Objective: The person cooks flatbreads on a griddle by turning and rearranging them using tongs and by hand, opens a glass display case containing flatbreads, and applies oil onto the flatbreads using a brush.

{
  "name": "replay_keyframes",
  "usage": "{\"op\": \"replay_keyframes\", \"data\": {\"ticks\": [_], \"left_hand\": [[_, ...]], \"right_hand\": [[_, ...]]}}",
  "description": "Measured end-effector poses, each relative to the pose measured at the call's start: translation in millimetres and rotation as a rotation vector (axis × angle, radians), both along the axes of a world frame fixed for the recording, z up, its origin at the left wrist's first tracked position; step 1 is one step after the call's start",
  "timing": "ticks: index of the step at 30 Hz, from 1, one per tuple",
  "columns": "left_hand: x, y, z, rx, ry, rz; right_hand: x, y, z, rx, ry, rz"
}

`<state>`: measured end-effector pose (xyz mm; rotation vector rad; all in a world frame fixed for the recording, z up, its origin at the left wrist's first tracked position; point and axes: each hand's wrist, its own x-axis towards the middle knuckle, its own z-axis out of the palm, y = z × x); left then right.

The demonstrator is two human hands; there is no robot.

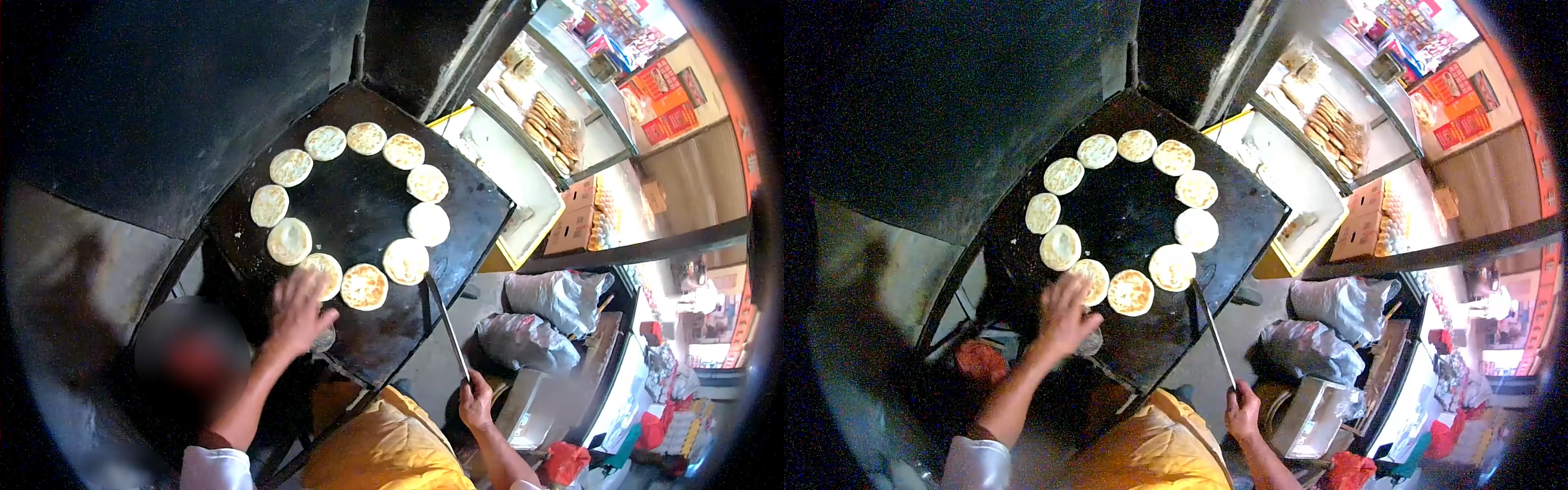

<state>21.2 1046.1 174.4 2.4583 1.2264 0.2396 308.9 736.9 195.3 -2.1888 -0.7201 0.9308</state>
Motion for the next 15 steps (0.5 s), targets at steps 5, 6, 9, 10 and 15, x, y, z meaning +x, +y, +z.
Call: {"op": "replay_keyframes", "data": {"ticks": [5,6,9,10,15], "left_hand": [[46.5,-47.6,-2.4,-0.086,-0.016,-0.191],[55.4,-48.5,-3.4,-0.124,-0.006,-0.138],[71.9,-38.9,2.7,-0.057,-0.014,-0.085],[75.8,-42.3,8.7,-0.01,0.001,-0.055],[83.9,-104.4,32.4,0.013,-0.262,-0.105]], "right_hand": [[13.9,-22.8,3.9,0.024,-0.012,0.047],[15.4,-33.8,-1.1,0.037,0.017,0.058],[13.5,-60.1,-16.7,0.07,0.043,0.067],[11.6,-68.7,-17.8,0.066,0.08,0.054],[17.9,-101.7,-11.5,0.081,0.077,-0.032]]}}
